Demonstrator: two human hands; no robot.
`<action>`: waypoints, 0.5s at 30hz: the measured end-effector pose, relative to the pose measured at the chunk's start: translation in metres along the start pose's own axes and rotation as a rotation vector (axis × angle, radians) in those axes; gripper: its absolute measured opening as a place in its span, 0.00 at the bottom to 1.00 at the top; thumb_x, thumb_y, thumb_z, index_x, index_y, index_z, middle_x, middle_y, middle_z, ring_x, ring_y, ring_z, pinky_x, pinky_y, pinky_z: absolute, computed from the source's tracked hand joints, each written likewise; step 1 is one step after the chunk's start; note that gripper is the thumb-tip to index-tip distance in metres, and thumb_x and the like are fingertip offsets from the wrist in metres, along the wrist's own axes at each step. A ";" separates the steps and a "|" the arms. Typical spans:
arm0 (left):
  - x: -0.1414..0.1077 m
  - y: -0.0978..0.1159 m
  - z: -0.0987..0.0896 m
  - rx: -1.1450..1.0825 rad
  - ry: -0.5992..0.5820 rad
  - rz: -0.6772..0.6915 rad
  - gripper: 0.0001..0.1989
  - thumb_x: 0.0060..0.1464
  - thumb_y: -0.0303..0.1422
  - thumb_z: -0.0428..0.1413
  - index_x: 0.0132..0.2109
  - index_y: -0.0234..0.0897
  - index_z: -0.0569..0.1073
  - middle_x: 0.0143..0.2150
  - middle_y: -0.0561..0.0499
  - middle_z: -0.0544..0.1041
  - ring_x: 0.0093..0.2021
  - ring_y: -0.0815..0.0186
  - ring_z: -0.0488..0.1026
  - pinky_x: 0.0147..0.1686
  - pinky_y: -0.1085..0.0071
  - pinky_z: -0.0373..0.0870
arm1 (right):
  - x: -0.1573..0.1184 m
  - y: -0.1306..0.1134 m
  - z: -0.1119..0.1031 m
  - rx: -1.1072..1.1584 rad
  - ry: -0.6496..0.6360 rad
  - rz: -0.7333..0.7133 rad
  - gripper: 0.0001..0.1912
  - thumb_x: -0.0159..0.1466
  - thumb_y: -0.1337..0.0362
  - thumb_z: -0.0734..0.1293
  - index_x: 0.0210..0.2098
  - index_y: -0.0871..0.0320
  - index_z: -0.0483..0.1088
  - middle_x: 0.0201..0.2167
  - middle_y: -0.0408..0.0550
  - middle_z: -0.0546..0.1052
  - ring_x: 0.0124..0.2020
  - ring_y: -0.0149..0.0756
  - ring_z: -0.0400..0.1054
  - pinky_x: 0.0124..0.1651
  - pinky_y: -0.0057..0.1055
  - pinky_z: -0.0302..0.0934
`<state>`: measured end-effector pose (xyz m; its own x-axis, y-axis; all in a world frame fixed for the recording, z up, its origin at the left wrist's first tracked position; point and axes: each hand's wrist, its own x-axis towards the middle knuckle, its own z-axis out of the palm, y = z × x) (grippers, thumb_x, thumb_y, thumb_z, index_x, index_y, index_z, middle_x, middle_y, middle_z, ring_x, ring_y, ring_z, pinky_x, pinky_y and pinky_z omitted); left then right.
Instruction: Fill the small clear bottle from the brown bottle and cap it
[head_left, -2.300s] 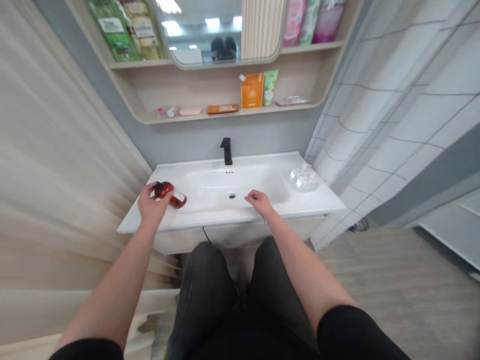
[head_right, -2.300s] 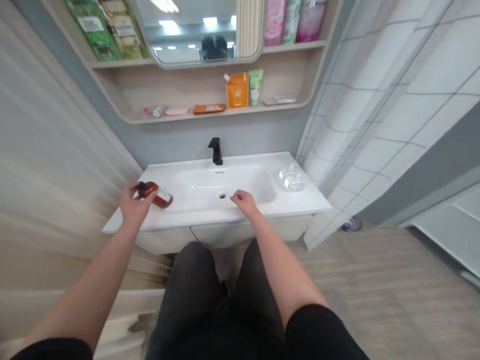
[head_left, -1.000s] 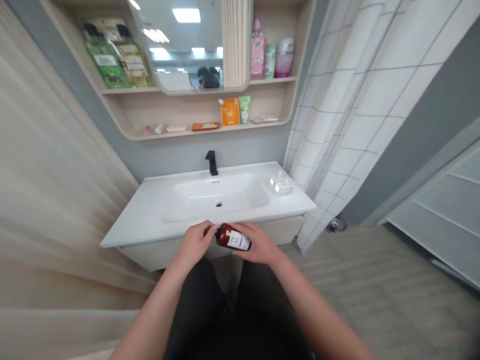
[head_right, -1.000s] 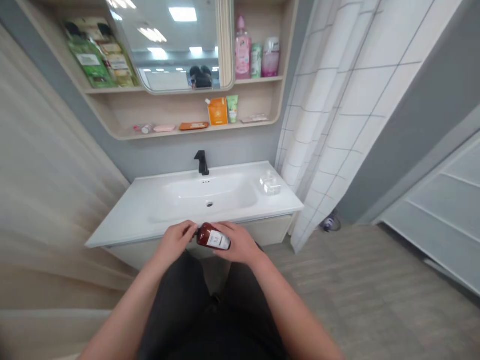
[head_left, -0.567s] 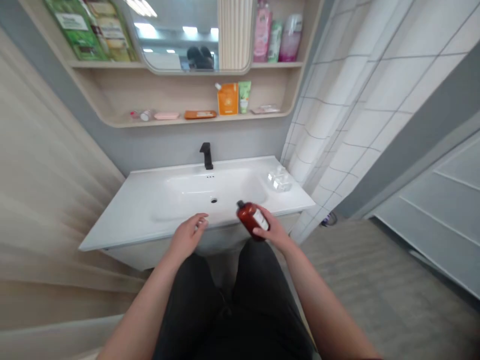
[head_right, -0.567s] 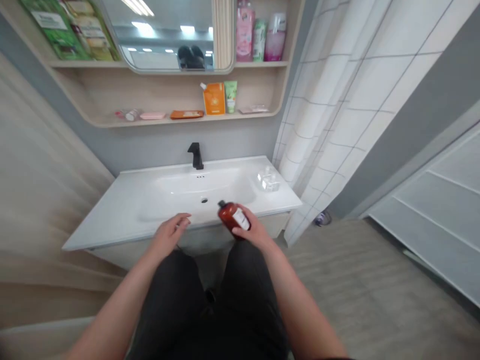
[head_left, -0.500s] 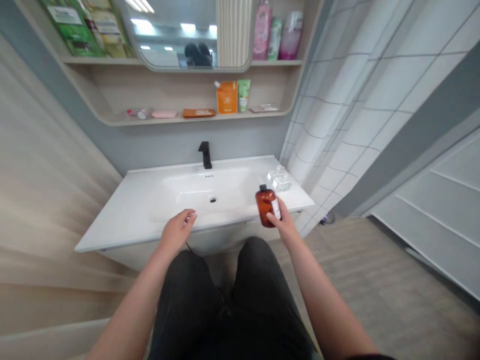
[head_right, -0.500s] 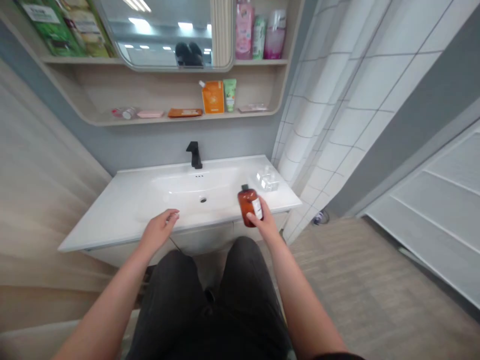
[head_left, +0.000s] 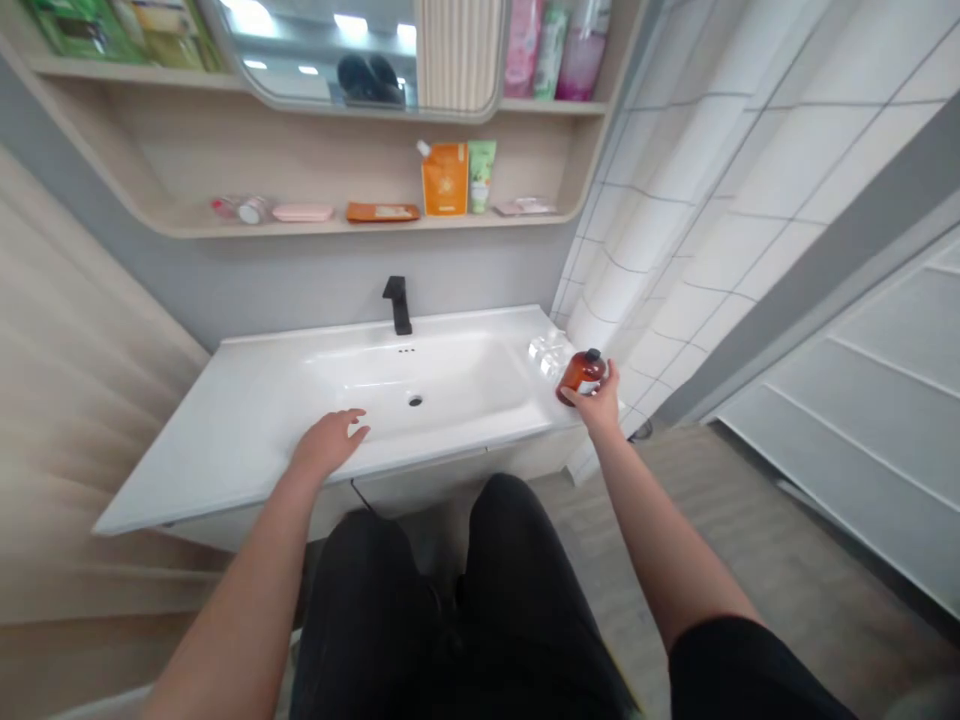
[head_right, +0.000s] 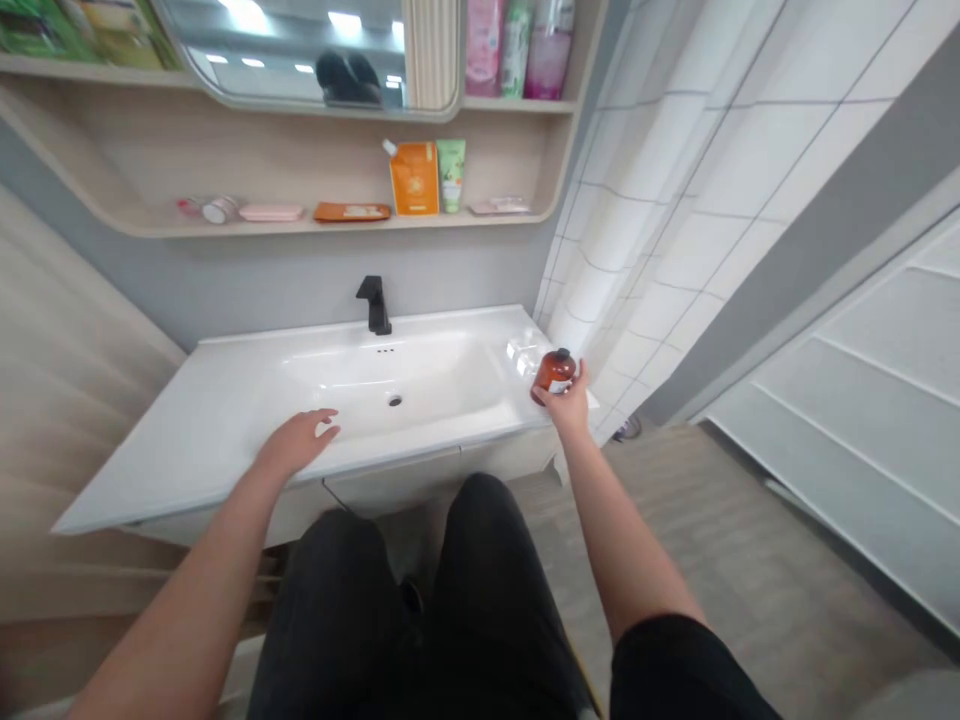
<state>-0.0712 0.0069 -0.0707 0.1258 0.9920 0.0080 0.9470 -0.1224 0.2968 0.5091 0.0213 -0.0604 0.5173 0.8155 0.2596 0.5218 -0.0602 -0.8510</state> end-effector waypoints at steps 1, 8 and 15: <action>0.001 -0.001 0.001 -0.007 -0.007 -0.019 0.28 0.69 0.47 0.51 0.67 0.40 0.75 0.61 0.42 0.83 0.63 0.49 0.77 0.68 0.55 0.68 | 0.002 0.000 0.002 -0.006 -0.008 -0.002 0.73 0.48 0.46 0.80 0.81 0.56 0.39 0.71 0.67 0.68 0.63 0.58 0.73 0.67 0.52 0.67; 0.004 -0.004 0.002 -0.037 -0.027 -0.063 0.30 0.68 0.52 0.50 0.65 0.39 0.77 0.61 0.40 0.83 0.62 0.47 0.78 0.65 0.55 0.70 | 0.023 -0.023 -0.020 -0.051 0.066 -0.145 0.58 0.62 0.35 0.70 0.78 0.61 0.50 0.70 0.69 0.68 0.69 0.58 0.68 0.67 0.52 0.67; 0.004 0.000 -0.001 -0.041 -0.066 -0.088 0.30 0.68 0.53 0.49 0.64 0.39 0.78 0.60 0.39 0.84 0.61 0.46 0.79 0.63 0.54 0.71 | 0.112 -0.125 -0.020 -0.621 -0.241 -0.429 0.27 0.67 0.48 0.69 0.59 0.55 0.80 0.56 0.58 0.82 0.57 0.55 0.75 0.63 0.47 0.68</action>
<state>-0.0711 0.0114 -0.0701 0.0635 0.9946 -0.0825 0.9427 -0.0327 0.3320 0.5160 0.1086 0.0841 0.0615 0.9380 0.3412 0.9621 0.0352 -0.2703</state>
